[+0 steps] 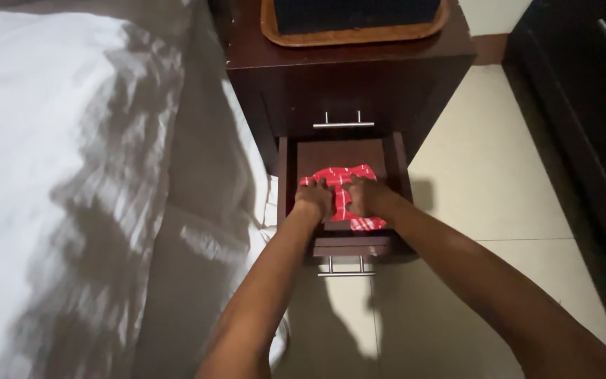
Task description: The person wipes the inside of an open drawer with a red and white checkered cloth, then closes the drawer.
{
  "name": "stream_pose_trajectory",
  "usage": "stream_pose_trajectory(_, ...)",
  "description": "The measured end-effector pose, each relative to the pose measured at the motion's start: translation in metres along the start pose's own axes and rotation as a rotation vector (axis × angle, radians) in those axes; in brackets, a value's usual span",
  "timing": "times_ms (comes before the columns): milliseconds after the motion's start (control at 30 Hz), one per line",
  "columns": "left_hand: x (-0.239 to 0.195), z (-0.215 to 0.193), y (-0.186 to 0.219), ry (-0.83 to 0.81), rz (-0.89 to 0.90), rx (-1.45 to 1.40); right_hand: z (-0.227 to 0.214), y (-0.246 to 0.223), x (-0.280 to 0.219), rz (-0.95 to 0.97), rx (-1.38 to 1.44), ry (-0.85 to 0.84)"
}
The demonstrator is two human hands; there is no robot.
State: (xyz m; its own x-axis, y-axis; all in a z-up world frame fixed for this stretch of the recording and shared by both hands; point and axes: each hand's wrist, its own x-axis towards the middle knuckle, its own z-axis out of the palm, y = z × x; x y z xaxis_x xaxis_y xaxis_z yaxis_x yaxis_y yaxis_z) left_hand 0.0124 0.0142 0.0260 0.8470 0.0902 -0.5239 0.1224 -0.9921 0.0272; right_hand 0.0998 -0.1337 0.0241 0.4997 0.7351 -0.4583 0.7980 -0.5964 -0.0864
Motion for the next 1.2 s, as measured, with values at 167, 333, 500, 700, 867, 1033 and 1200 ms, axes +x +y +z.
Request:
stream_pose_trajectory(167, 0.003, 0.003, -0.002, 0.017, -0.011, 0.060, -0.009, -0.002, -0.008, 0.012, 0.028, 0.013)
stream_pose_trajectory(333, -0.023, -0.018, 0.006, -0.075, -0.012, 0.032, -0.024, -0.014, -0.024, 0.076, 0.032, -0.082)
stream_pose_trajectory(500, 0.004, 0.003, 0.000, -0.022, -0.015, -0.053, 0.006, 0.003, 0.010, 0.006, 0.064, -0.025)
stream_pose_trajectory(700, 0.019, 0.002, -0.009, 0.020, -0.022, -0.096, 0.029, 0.026, 0.037, -0.086, 0.212, 0.171)
stream_pose_trajectory(867, 0.032, 0.000, -0.021, 0.097, -0.005, -0.120, -0.009, 0.011, 0.025, -0.019, 0.192, 0.145)
stream_pose_trajectory(1033, 0.041, -0.011, -0.030, 0.110, 0.002, -0.119, 0.009, 0.031, 0.063, -0.051, 0.174, 0.330)
stream_pose_trajectory(1200, 0.069, 0.003, -0.040, 0.236, 0.027, -0.147, -0.001, 0.031, 0.063, -0.038, 0.249, 0.397)
